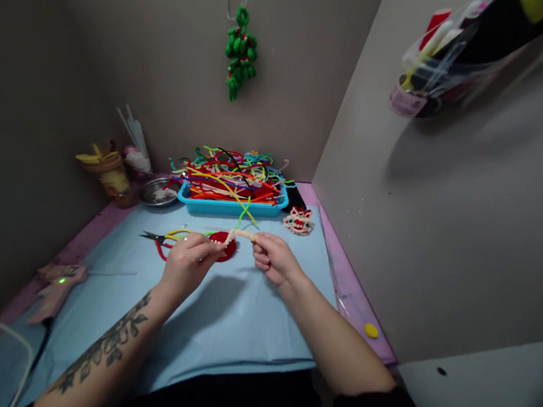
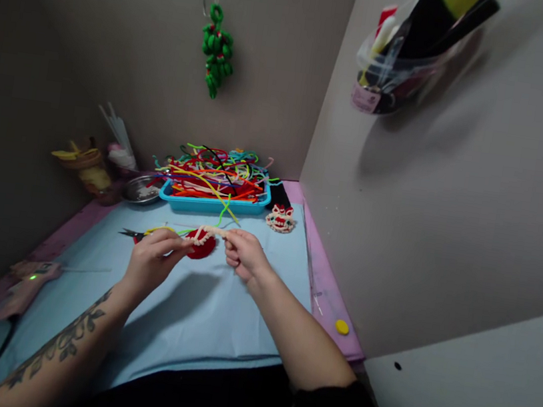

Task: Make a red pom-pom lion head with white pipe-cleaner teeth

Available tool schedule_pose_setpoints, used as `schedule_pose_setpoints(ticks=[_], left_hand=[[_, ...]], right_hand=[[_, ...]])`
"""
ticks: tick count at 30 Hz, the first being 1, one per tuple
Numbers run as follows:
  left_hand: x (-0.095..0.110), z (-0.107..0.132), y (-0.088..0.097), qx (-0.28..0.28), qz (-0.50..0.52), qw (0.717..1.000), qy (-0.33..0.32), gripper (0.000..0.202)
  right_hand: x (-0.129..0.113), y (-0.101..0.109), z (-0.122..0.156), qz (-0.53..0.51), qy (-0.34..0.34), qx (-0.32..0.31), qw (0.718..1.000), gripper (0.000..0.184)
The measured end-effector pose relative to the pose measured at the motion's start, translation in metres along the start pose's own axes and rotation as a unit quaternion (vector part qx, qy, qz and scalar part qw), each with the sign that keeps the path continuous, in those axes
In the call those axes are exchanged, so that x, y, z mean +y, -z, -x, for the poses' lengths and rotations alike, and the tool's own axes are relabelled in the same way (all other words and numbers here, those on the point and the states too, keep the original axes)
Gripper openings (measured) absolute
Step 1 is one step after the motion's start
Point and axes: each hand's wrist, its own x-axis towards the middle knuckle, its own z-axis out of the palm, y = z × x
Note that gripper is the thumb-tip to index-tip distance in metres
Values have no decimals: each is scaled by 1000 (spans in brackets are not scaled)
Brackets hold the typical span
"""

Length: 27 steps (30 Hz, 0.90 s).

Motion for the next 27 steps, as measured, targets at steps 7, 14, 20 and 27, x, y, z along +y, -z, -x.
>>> schedule_pose_setpoints(ticks=[7,14,20,27], left_hand=[[-2,3,-6,51,21,997,-49,5],[-10,9,-6,42,19,998,-34,7],[-7,7,11,50,18,997,57,18],[-24,-8,11,-130,-54,990,15,23]], right_hand=[[-3,-5,2,-153,-156,-80,973,12],[3,-4,4,-11,-30,-66,997,19],[7,8,0,459,345,65,816,13],[13,13,1,656,495,10,570,18]])
